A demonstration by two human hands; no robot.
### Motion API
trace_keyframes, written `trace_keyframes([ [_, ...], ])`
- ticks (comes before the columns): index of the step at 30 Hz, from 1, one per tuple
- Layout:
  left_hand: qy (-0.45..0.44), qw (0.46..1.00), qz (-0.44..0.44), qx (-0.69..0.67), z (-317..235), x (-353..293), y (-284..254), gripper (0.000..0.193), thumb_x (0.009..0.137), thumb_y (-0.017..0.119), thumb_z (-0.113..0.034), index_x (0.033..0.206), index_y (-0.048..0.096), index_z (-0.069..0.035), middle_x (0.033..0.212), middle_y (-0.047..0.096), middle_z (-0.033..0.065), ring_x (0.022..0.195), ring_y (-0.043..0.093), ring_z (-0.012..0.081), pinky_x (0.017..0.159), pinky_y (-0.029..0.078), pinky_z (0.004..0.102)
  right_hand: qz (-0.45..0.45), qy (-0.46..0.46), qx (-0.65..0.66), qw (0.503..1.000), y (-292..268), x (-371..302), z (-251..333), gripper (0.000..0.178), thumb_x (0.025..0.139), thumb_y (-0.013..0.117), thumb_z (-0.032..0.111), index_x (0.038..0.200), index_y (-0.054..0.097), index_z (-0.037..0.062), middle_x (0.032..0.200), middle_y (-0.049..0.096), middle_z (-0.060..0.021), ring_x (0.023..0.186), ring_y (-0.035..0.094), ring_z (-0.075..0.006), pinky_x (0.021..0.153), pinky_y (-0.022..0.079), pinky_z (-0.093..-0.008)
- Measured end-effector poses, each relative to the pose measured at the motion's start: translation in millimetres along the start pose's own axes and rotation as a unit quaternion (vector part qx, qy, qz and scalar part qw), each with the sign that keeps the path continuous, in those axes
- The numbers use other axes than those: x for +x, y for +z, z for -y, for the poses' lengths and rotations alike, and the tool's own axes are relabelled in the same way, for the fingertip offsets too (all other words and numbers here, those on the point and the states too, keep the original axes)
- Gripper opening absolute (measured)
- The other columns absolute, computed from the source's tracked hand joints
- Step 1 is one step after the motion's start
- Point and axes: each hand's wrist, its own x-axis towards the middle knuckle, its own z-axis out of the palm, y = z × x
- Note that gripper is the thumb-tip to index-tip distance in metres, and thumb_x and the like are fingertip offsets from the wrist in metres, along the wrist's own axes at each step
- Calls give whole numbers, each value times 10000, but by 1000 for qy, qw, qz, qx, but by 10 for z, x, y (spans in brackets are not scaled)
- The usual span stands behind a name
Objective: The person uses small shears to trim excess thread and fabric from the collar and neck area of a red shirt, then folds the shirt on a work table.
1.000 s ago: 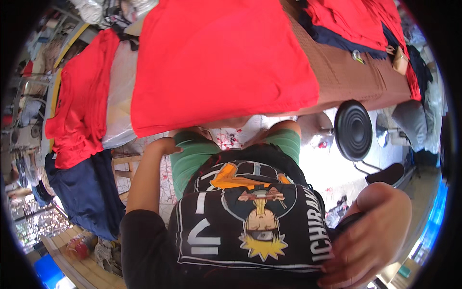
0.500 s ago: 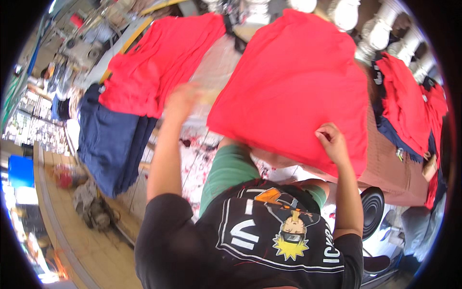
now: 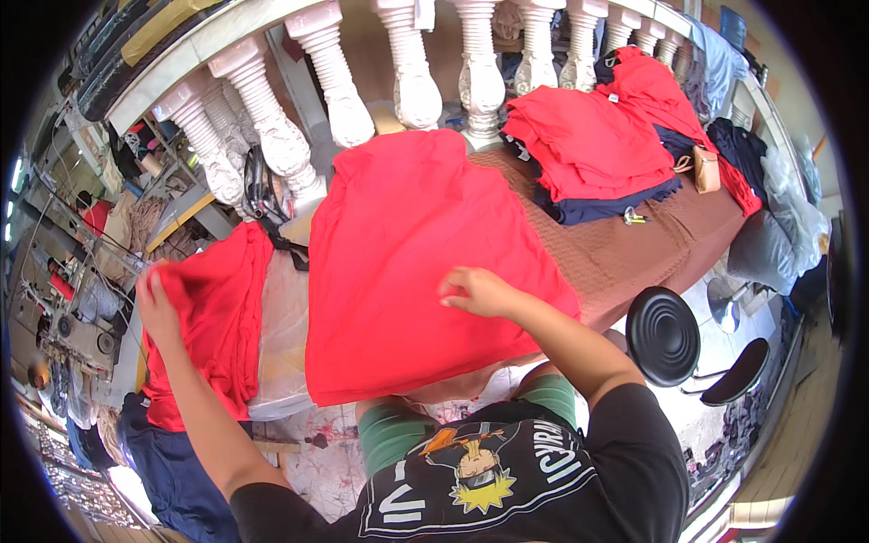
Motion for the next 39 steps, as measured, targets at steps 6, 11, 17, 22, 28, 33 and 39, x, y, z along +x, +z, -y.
trace_keyframes([
  [6,107,867,154,-462,-2763,271,183,222,951,567,-165,1091,615,1,1040,615,10,967,538,76,888,417,236,-271,-89,-7,958,-260,537,874,626,743,759,277,1270,485,79,1196,519,-189,1141,509,-371,994,390,-480],
  [11,66,789,141,-595,-3179,338,26,182,936,591,-144,1060,641,-20,967,645,6,876,581,49,812,454,201,-305,-11,-185,934,-558,424,715,437,671,710,78,1092,596,78,1081,601,-147,1113,531,-325,1040,333,-475],
  [17,-2,811,58,-583,-2574,471,93,213,951,573,-161,1103,587,-12,983,653,41,858,628,88,762,510,241,-438,-99,-158,879,-1327,-98,870,231,663,622,-52,871,634,47,830,632,-110,854,606,-295,814,434,-374],
  [22,-121,787,135,-590,-2149,541,804,253,948,580,-175,1140,574,-11,1000,650,53,862,626,95,775,506,240,-447,-30,-13,894,-1631,30,699,178,738,638,-30,888,638,65,840,665,-69,800,627,-186,757,468,-328],
  [28,18,964,87,-249,-2529,-33,1243,699,805,748,-288,1342,416,13,1274,516,158,1099,553,221,914,463,349,-402,-46,333,852,-1634,229,718,124,854,588,-55,906,615,54,880,631,19,816,568,-39,748,470,-199],
  [33,305,887,288,-195,-3342,-656,1117,623,766,756,-227,1294,494,-26,1175,592,187,1078,589,293,895,476,360,-258,-72,184,946,-1242,317,1177,254,775,714,81,1000,621,10,966,670,-59,942,614,-113,817,489,-285],
  [39,176,932,221,-228,-3382,11,1038,315,850,715,-248,1096,676,-55,923,715,64,853,638,105,781,501,272,-206,-28,238,949,-783,313,1269,455,768,759,254,1116,600,8,1017,670,-150,975,638,-221,844,492,-341],
])
